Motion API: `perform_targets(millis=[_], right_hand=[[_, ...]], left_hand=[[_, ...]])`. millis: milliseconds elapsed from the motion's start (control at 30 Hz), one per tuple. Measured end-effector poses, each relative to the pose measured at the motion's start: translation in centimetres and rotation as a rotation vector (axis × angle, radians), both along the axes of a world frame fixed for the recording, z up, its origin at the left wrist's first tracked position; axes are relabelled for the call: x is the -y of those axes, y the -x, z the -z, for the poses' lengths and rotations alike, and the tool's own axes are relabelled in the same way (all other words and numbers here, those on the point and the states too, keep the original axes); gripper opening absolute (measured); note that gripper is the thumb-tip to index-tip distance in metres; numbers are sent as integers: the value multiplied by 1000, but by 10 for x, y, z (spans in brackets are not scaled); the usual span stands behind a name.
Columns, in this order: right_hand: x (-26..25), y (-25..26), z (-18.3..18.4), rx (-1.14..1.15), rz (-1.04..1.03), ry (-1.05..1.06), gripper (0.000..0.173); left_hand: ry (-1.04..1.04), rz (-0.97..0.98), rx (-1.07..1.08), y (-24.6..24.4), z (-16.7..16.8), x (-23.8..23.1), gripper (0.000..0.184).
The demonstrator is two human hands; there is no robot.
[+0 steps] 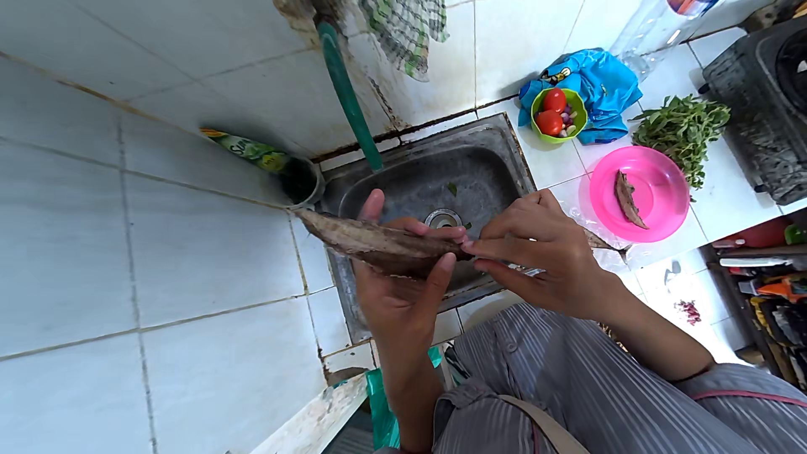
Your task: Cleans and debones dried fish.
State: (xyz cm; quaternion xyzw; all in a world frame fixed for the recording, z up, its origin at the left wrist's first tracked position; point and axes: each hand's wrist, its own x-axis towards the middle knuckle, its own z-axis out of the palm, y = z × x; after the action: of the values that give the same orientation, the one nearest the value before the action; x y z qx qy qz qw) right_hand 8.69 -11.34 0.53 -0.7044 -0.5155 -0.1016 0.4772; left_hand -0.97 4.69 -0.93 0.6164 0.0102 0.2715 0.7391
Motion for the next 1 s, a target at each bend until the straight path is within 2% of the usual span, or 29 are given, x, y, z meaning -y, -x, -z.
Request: perform_targets(millis=[367, 600, 1000], right_hand=[[-6, 1, 4, 67, 46, -59, 4], [-10, 2, 4, 123, 83, 73, 11], [-4, 2, 13, 163, 117, 68, 14]], left_hand=[[1, -33, -2, -1, -1, 1, 73], [-3, -53, -20, -3, -2, 4, 73], [-2, -204, -95, -1, -1, -9, 71]])
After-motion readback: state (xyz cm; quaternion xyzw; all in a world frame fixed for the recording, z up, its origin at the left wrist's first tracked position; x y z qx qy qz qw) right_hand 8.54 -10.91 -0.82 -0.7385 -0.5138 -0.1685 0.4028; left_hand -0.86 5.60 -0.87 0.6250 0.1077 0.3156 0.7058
